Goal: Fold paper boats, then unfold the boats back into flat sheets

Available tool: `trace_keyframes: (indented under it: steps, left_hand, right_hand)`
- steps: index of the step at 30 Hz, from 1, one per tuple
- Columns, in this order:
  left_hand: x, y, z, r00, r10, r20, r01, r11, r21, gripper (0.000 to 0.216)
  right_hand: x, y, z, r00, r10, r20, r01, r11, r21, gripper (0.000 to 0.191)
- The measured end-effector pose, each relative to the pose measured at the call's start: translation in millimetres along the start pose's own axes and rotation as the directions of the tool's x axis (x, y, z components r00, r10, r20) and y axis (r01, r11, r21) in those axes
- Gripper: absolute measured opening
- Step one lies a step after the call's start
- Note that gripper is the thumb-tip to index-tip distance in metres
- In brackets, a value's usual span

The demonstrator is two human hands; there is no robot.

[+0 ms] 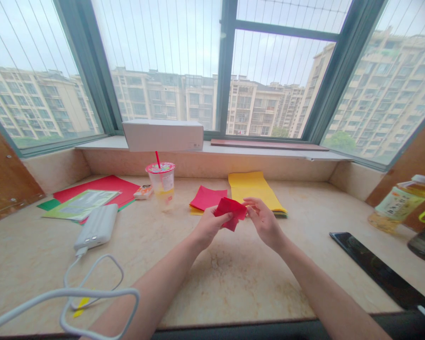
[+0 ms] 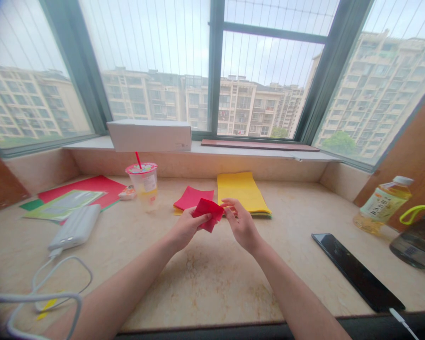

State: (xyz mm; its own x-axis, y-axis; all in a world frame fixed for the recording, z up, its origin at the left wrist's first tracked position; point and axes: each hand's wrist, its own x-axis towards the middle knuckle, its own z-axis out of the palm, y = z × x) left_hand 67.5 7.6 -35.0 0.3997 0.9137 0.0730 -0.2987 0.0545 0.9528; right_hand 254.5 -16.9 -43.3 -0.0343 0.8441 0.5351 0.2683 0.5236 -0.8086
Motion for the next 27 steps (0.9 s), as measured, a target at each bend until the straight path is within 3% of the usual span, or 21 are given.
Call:
trace_keyframes:
  steps: [7, 18, 24, 27]
  left_hand:
    - [-3.7, 2.5, 2.4, 0.999, -0.013, 0.029, 0.013, 1.000, 0.026, 0.043]
    - [-6.6, 3.5, 6.1, 0.998, -0.036, 0.058, 0.033, 0.998, 0.045, 0.043]
    - [-3.4, 0.9, 1.0, 1.000, -0.009, 0.030, 0.004, 0.989, 0.148, 0.034]
    - [-3.8, 0.6, 1.2, 0.999, 0.025, 0.045, -0.035, 0.973, 0.226, 0.026]
  right_hand:
    - [-2.3, -8.3, 3.8, 0.998, 0.026, 0.066, -0.023, 0.999, -0.044, 0.030]
    - [-2.1, -3.1, 4.1, 0.998, 0.045, -0.051, -0.046, 0.999, -0.016, 0.036]
    - [-3.5, -15.8, 0.7, 0.998, -0.066, -0.003, 0.065, 0.984, -0.166, 0.032]
    - [-3.4, -17.6, 2.0, 1.000, -0.015, -0.011, 0.012, 0.974, -0.226, 0.033]
